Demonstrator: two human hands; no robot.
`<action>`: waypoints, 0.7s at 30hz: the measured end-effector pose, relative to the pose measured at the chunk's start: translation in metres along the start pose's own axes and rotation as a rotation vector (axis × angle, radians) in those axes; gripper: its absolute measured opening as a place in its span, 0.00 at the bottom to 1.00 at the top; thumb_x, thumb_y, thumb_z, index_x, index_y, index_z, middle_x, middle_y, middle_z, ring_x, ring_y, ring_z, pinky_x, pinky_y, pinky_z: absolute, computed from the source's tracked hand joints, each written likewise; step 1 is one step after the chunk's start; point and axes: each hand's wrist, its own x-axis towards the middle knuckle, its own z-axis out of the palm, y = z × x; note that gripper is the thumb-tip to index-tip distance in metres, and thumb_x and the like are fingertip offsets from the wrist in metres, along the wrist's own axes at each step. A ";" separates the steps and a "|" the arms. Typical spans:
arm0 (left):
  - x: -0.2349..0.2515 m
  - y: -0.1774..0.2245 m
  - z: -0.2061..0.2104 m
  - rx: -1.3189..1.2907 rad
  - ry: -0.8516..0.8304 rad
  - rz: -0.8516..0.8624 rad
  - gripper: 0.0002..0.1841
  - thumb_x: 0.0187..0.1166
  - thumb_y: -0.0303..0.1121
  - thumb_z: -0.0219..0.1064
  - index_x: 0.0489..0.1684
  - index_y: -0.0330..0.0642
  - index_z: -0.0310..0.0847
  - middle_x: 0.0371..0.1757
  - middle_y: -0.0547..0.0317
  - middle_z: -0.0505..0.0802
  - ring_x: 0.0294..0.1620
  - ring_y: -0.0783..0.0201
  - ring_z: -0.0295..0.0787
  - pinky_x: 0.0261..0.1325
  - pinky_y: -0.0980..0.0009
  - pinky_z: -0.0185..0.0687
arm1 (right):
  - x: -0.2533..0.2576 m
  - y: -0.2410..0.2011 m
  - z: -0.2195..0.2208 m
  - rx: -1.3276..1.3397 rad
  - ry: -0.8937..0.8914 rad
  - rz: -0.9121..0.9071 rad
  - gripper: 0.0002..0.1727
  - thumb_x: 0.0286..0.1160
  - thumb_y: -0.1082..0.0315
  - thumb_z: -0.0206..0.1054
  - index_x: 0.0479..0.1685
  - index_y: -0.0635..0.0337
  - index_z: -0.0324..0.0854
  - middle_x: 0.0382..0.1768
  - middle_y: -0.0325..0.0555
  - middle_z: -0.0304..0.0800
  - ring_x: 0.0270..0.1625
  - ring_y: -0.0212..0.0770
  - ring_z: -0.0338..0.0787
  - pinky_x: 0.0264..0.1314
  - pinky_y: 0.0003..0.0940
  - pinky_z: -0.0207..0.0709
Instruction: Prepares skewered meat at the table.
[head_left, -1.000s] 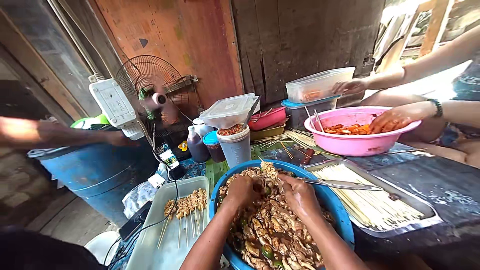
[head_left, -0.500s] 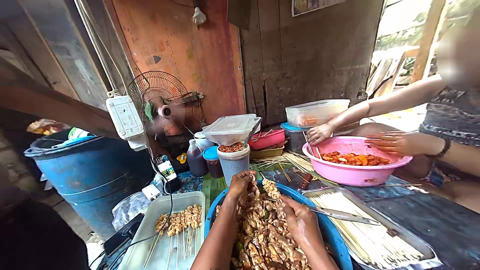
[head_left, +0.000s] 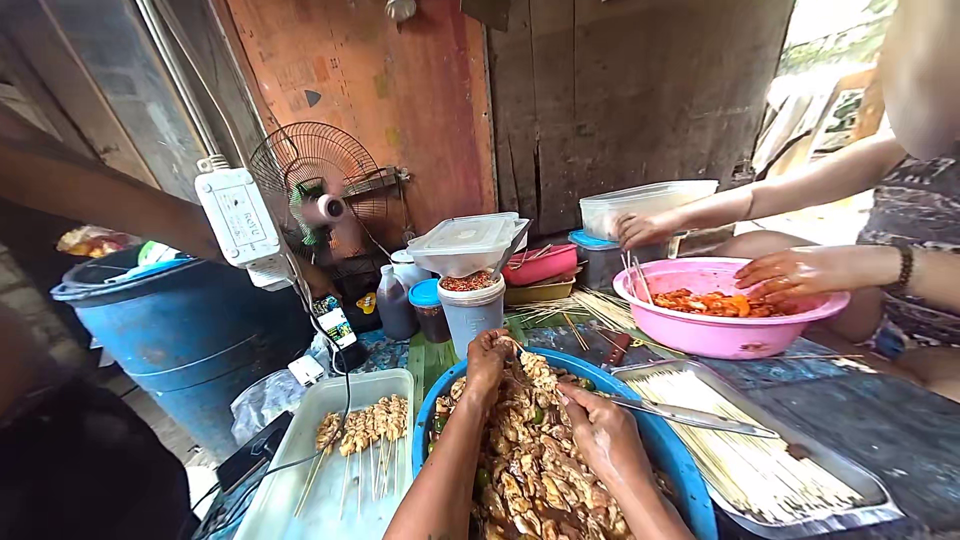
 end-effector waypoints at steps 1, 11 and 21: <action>-0.001 0.000 0.000 0.015 0.005 0.009 0.11 0.87 0.24 0.58 0.61 0.32 0.78 0.41 0.53 0.90 0.34 0.68 0.81 0.40 0.71 0.77 | 0.000 0.000 0.000 -0.001 -0.001 -0.001 0.17 0.84 0.76 0.56 0.60 0.64 0.91 0.55 0.61 0.95 0.62 0.59 0.93 0.70 0.58 0.78; 0.001 -0.005 -0.004 0.385 0.036 0.260 0.12 0.87 0.27 0.60 0.59 0.34 0.86 0.47 0.48 0.94 0.44 0.59 0.90 0.53 0.57 0.85 | 0.000 -0.001 -0.001 0.007 -0.018 -0.011 0.17 0.84 0.76 0.57 0.61 0.64 0.91 0.55 0.60 0.95 0.61 0.58 0.93 0.70 0.57 0.79; 0.000 -0.003 -0.002 0.450 0.039 0.268 0.12 0.88 0.28 0.60 0.58 0.36 0.88 0.47 0.48 0.94 0.45 0.57 0.91 0.55 0.54 0.84 | -0.001 -0.001 -0.001 -0.006 -0.023 -0.021 0.18 0.84 0.76 0.56 0.61 0.65 0.90 0.55 0.61 0.95 0.62 0.60 0.93 0.70 0.59 0.78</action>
